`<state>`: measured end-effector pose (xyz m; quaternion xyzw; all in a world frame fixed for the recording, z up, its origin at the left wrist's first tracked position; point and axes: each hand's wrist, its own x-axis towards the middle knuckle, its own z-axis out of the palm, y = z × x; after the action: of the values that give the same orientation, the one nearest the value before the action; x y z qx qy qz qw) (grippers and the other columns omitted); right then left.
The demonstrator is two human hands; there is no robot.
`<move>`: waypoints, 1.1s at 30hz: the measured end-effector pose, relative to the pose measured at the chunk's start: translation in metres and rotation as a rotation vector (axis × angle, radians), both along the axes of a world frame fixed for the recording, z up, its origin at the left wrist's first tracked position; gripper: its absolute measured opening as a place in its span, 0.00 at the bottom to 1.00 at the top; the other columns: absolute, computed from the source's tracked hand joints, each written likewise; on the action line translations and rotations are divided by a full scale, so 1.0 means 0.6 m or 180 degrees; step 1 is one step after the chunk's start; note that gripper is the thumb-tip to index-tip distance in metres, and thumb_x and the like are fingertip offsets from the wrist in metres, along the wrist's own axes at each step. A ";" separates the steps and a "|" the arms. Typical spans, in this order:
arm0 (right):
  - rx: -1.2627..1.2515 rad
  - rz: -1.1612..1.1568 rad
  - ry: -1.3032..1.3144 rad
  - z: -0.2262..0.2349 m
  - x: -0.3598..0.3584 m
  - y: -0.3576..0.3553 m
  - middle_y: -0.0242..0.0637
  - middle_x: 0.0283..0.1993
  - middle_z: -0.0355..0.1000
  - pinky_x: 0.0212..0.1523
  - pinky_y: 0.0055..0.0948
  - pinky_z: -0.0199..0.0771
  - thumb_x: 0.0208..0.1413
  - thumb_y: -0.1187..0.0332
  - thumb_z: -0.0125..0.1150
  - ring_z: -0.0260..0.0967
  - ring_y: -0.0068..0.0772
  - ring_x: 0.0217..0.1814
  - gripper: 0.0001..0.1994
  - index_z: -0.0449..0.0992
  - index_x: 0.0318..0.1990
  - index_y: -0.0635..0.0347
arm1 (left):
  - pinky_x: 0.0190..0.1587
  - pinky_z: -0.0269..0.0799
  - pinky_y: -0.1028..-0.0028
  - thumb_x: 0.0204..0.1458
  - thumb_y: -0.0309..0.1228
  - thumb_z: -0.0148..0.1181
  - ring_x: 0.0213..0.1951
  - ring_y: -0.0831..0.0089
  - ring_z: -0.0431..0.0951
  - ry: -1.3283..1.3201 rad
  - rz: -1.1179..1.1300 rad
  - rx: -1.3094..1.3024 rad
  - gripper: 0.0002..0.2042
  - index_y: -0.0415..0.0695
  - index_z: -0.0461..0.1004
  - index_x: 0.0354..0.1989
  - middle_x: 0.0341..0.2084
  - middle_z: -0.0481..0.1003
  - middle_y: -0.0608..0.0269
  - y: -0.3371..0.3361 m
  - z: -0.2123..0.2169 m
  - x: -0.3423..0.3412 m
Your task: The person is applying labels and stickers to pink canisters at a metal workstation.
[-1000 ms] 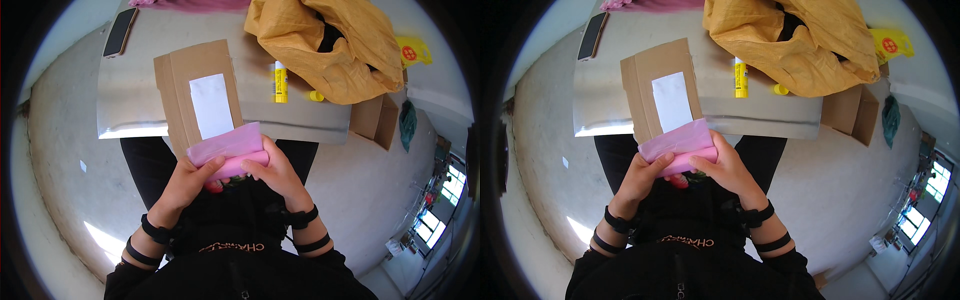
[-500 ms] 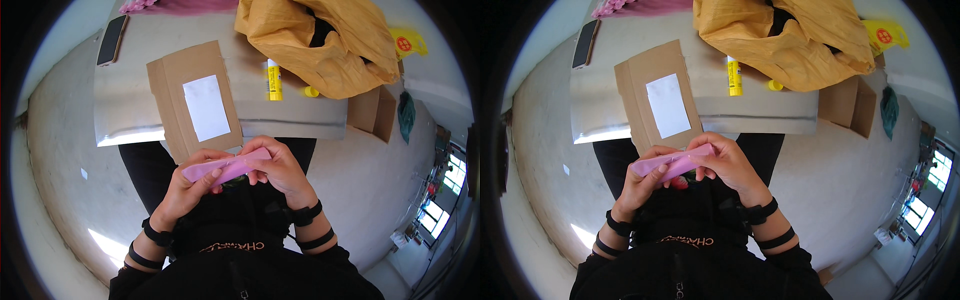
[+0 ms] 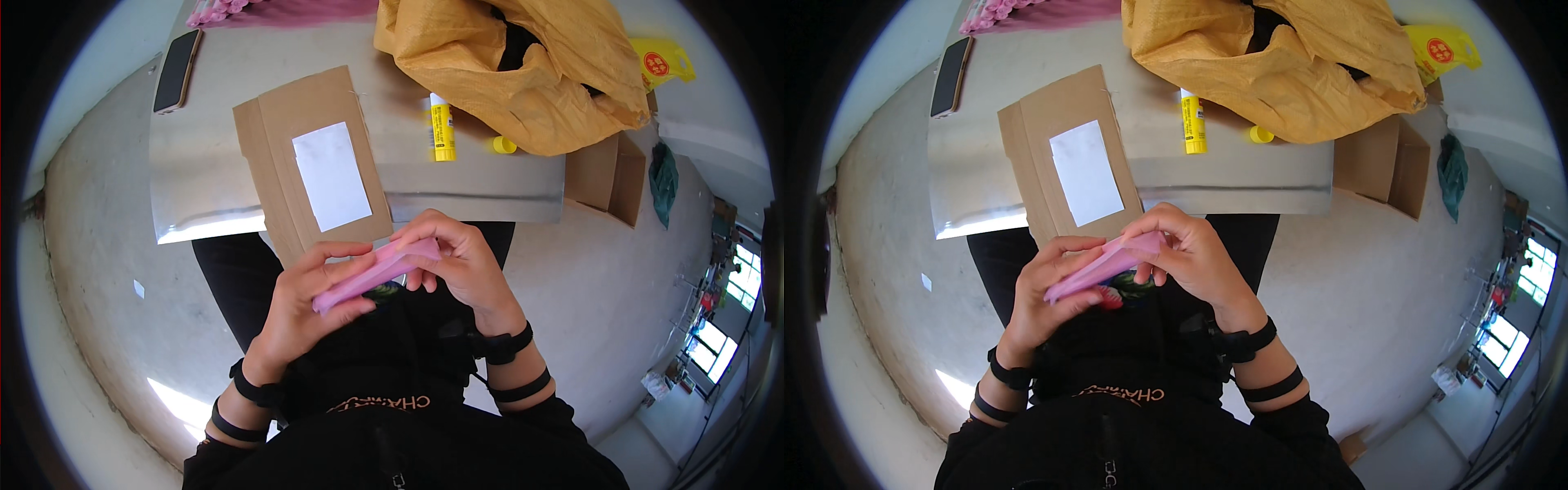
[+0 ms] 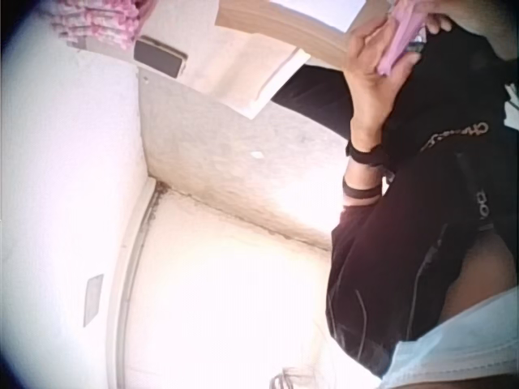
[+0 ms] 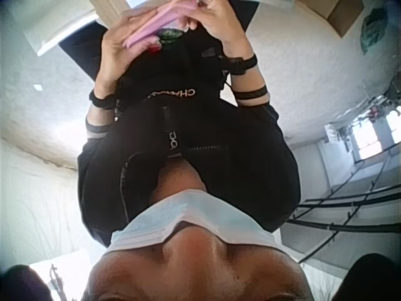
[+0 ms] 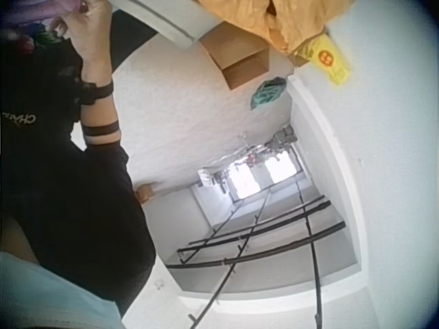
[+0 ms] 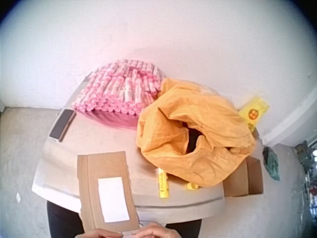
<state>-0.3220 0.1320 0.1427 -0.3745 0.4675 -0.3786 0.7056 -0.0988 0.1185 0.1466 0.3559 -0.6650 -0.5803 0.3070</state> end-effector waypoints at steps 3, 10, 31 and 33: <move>0.0314 0.0006 -0.0091 -0.002 -0.004 -0.002 0.37 0.39 0.70 0.21 0.15 0.68 0.54 0.78 0.54 0.72 0.23 0.25 0.05 0.75 0.38 0.64 | 0.27 0.72 0.83 0.46 0.20 0.63 0.34 0.78 0.76 -0.0534 0.0061 -0.0400 0.21 0.44 0.73 0.51 0.46 0.71 0.58 0.007 0.006 0.003; 0.0181 0.0084 -0.0628 0.002 -0.017 -0.005 0.38 0.43 0.69 0.27 0.17 0.74 0.56 0.75 0.56 0.75 0.28 0.31 0.06 0.74 0.40 0.64 | 0.25 0.72 0.84 0.51 0.21 0.58 0.30 0.78 0.77 0.0132 0.0393 0.1740 0.17 0.43 0.73 0.51 0.45 0.71 0.58 0.007 0.027 -0.001; 0.0308 0.0129 0.0167 -0.027 0.012 -0.001 0.35 0.38 0.68 0.34 0.17 0.75 0.57 0.71 0.57 0.74 0.27 0.35 0.11 0.70 0.46 0.65 | 0.30 0.73 0.77 0.47 0.22 0.63 0.31 0.73 0.76 -0.0960 0.0288 -0.0494 0.16 0.41 0.75 0.47 0.36 0.72 0.61 0.008 -0.010 0.021; 0.0236 0.0257 0.0402 -0.032 0.016 0.001 0.33 0.39 0.66 0.34 0.16 0.75 0.56 0.72 0.58 0.74 0.26 0.36 0.11 0.70 0.46 0.65 | 0.29 0.72 0.79 0.51 0.24 0.60 0.29 0.78 0.75 -0.0288 0.0865 0.1723 0.14 0.38 0.74 0.47 0.33 0.72 0.63 0.012 -0.009 0.019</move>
<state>-0.3125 0.1324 0.1236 -0.3898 0.5092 -0.3078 0.7028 -0.0874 0.1254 0.1414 0.5359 -0.4456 -0.6736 0.2460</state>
